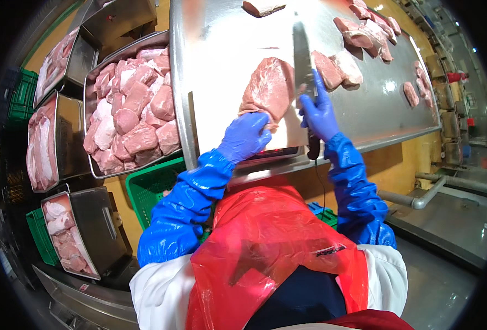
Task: The person cuts large pieces of raw meat into smaller portions using a knife on a metal table. The cut pieces are placed into a green basket below the table.
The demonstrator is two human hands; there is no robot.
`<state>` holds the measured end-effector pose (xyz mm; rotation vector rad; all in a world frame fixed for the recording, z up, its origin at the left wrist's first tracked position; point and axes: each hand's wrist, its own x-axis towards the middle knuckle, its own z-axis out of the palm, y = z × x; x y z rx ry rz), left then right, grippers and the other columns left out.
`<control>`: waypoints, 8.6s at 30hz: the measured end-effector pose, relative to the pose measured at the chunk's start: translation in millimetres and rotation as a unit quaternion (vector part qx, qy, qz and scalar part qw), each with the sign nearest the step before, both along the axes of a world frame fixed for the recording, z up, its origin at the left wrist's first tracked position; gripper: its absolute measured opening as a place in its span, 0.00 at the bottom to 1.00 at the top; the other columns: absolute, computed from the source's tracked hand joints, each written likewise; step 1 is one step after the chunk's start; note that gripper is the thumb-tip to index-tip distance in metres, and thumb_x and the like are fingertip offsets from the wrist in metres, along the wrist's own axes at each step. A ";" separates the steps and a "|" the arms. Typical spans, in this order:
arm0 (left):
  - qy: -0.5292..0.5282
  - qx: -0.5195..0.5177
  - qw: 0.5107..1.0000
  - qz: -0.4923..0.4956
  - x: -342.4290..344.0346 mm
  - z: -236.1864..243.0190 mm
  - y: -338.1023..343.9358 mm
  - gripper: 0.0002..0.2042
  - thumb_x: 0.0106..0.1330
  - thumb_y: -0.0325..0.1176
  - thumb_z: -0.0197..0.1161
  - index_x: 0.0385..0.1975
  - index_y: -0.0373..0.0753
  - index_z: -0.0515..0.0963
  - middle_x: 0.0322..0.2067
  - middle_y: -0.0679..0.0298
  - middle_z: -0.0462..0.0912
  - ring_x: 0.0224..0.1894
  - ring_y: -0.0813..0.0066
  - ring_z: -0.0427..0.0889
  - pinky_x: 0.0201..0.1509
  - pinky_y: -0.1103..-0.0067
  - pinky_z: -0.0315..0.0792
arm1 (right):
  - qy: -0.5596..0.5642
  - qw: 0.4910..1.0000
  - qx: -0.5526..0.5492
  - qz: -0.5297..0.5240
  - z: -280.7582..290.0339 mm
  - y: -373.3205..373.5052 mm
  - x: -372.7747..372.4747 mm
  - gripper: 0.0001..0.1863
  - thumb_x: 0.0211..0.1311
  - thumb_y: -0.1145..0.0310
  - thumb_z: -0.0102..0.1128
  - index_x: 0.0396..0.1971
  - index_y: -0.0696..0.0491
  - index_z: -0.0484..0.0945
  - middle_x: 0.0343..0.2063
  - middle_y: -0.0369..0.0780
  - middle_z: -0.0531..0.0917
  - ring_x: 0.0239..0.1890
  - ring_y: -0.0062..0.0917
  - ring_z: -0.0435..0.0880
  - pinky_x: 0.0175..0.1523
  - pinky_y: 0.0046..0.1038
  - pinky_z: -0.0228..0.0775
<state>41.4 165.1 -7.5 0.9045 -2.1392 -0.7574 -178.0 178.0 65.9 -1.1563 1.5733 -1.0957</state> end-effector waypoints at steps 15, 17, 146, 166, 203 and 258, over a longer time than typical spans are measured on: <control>-0.013 0.046 0.973 0.226 50.2 -11.2 -0.7 0.07 0.60 0.31 0.62 0.33 0.35 0.75 0.25 0.53 0.75 0.25 0.58 0.76 0.33 0.69 0.73 | 0.495 0.755 0.031 0.429 26.9 82.0 -73.7 0.48 0.58 0.79 0.53 0.77 0.32 0.49 0.29 0.49 0.85 0.28 0.49 0.84 0.34 0.47 0.76; -0.039 0.023 0.976 0.214 62.6 -9.8 -3.2 0.06 0.60 0.31 0.62 0.33 0.37 0.75 0.26 0.55 0.74 0.26 0.59 0.75 0.33 0.68 0.72 | 0.459 0.764 0.079 0.446 60.7 84.6 -88.1 0.45 0.61 0.78 0.53 0.77 0.35 0.50 0.33 0.51 0.85 0.30 0.49 0.85 0.36 0.48 0.77; 0.171 0.032 0.943 0.284 25.6 -13.0 9.4 0.10 0.63 0.28 0.68 0.42 0.35 0.81 0.38 0.55 0.81 0.44 0.65 0.82 0.47 0.72 0.77 | 0.062 0.986 0.035 0.152 -38.4 46.4 -38.7 0.10 0.74 0.68 0.55 0.46 0.59 0.75 0.30 0.43 0.83 0.31 0.22 0.82 0.38 0.26 0.74; -0.029 -0.092 0.949 0.301 -15.7 15.2 37.0 0.10 0.55 0.25 0.70 0.35 0.40 0.79 0.36 0.60 0.77 0.36 0.69 0.81 0.40 0.75 0.76 | 0.347 0.868 -0.040 0.354 58.5 84.5 -94.3 0.41 0.64 0.77 0.51 0.77 0.38 0.52 0.29 0.53 0.83 0.27 0.47 0.84 0.34 0.44 0.76; -0.049 0.014 0.889 0.454 155.5 -46.2 142.2 0.05 0.58 0.20 0.64 0.26 0.38 0.75 0.28 0.60 0.79 0.33 0.66 0.77 0.39 0.73 0.72 | 0.163 0.976 -0.087 0.116 3.4 110.2 -84.8 0.39 0.67 0.80 0.48 0.77 0.46 0.51 0.27 0.44 0.82 0.23 0.33 0.81 0.33 0.33 0.73; 0.231 0.274 0.923 0.141 -10.3 -4.9 -32.7 0.28 0.75 0.41 0.56 0.69 0.32 0.63 0.65 0.47 0.70 0.68 0.58 0.68 0.73 0.67 0.60 | 0.090 0.990 -0.106 0.023 -56.1 -75.6 -62.1 0.41 0.67 0.75 0.53 0.77 0.56 0.46 0.53 0.46 0.77 0.39 0.22 0.80 0.42 0.22 0.76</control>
